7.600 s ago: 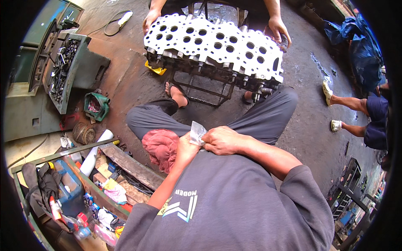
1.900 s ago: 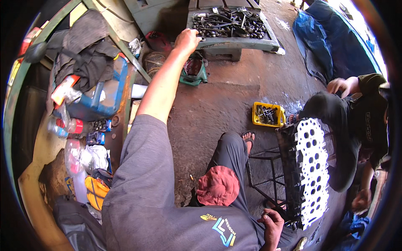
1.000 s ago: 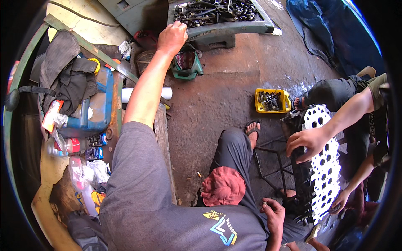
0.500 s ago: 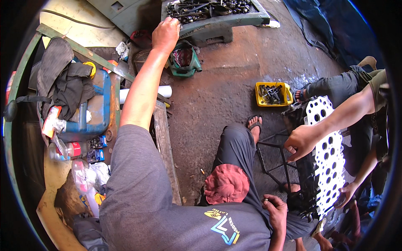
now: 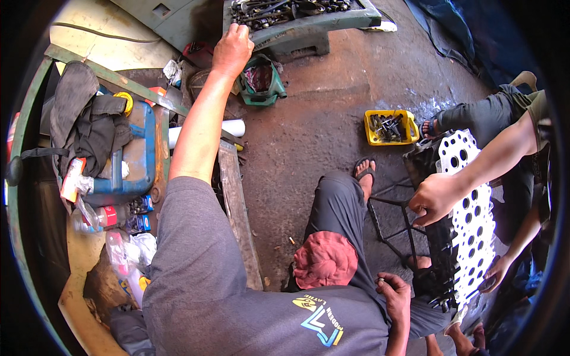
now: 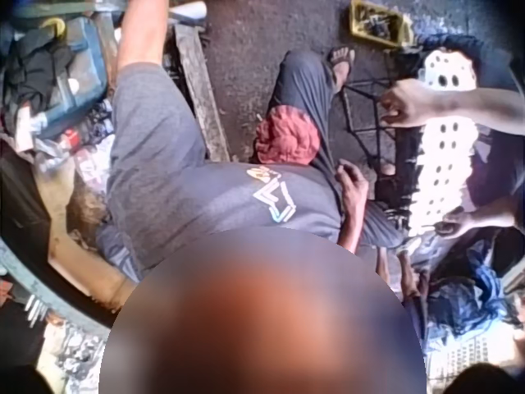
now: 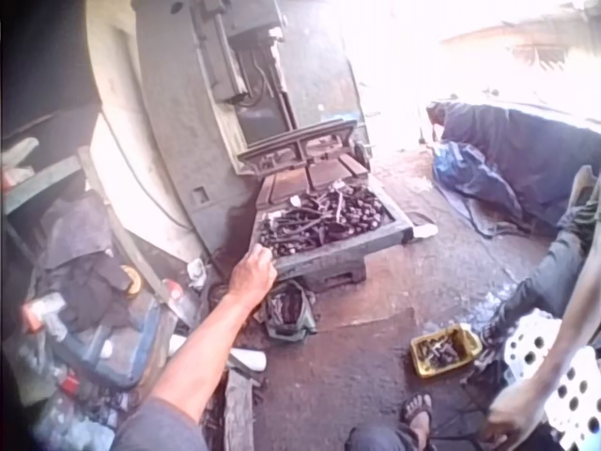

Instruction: The person sits on the floor and cleans the surface of a cylinder head with a red cloth. They then place small metal components into the head's ports and wipe the interior surfaces with a white cloth. A coworker assists by holding the head and handing over parts.

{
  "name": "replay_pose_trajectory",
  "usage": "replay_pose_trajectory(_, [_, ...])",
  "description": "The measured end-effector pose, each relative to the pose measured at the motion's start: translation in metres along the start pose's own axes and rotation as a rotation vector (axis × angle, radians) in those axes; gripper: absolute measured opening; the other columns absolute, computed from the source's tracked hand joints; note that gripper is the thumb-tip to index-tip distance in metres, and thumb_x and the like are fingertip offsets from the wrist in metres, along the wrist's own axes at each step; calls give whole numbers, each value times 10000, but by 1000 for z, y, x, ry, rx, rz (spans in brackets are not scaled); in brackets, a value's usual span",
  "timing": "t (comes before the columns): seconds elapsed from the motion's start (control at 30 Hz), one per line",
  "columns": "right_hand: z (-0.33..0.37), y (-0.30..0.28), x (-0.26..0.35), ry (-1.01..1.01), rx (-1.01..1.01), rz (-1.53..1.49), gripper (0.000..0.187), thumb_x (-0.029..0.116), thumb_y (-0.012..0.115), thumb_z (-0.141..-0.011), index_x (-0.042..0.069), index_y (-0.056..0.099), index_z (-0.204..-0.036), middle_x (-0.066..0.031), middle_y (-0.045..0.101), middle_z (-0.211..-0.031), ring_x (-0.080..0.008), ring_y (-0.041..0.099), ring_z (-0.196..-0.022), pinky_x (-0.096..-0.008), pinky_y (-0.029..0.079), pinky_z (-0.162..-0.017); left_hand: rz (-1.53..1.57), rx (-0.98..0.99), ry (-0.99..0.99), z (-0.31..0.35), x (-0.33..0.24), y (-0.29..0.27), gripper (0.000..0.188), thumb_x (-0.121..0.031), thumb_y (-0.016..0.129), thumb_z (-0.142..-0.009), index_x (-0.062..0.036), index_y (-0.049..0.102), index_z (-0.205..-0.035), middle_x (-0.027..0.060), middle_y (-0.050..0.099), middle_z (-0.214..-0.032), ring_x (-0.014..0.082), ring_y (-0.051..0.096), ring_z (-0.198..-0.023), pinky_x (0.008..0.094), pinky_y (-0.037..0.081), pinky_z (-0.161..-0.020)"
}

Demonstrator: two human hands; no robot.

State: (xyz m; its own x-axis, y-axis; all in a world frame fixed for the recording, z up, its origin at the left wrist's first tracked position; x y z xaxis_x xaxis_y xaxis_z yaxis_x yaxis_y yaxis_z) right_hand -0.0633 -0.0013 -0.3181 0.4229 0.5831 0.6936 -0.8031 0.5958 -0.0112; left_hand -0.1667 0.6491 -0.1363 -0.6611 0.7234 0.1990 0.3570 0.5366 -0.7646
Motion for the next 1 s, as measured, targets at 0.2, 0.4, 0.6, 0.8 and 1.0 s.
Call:
replay_pose_trajectory(0.2, [-1, -3, -1, 9, -2, -6, 230, 54, 683, -898, -44, 678, -1106, -65, 712, -921, -104, 632, -763, -246, 519, -722, -18, -61, 31, 0, -4, 1, 208, -144, 630, -851, -47, 534, -1008, 165, 582, -999, 362, 651, -920, 448, 558, -800])
replay_pose_trajectory(0.4, [-1, -7, -4, 6, 1, 17, 227, 60, 679, -902, -45, 675, -1103, -68, 714, -925, -99, 627, -767, -247, 519, -722, -33, -93, 42, 0, -8, -3, 243, -108, 616, -852, -59, 522, -1071, 157, 589, -994, 359, 634, -924, 449, 545, -813])
replay_pose_trajectory(0.6, [-5, -4, 0, 0, 10, 30, 245, 94, 694, -901, -45, 676, -1101, -59, 710, -922, -104, 630, -776, -247, 519, -730, -41, -114, 113, 0, -16, -9, 247, -70, 592, -842, -63, 578, -1088, 160, 608, -977, 359, 617, -912, 456, 520, -835])
replay_pose_trajectory(0.8, [-5, -8, 6, 23, 38, 245, 272, 155, 659, -926, -27, 677, -1129, -99, 703, -941, -134, 619, -872, -291, 500, -795, 8, -99, 194, 1, -14, -7, 130, -146, 546, -935, -70, 648, -960, 148, 635, -919, 362, 621, -883, 488, 495, -779])
replay_pose_trajectory(1.0, [-7, -5, 5, -13, 58, 180, 267, 130, 678, -921, -6, 668, -1151, -78, 698, -1038, -133, 613, -971, -288, 481, -906, -82, -93, 143, -1, 6, 4, 144, -234, 636, -944, -112, 677, -1008, 95, 658, -1018, 322, 646, -937, 434, 523, -809])
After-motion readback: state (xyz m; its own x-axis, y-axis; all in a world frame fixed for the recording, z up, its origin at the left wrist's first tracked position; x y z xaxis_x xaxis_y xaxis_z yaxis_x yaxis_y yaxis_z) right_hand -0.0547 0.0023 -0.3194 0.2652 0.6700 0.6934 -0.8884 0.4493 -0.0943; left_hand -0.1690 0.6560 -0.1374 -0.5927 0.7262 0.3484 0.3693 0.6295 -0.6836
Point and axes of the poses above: each hand's wrist, its own z-axis away from the middle knuckle, its own y-axis out of the palm, x = y × z, the point moved 9 cm from there along -z, towards the middle knuckle
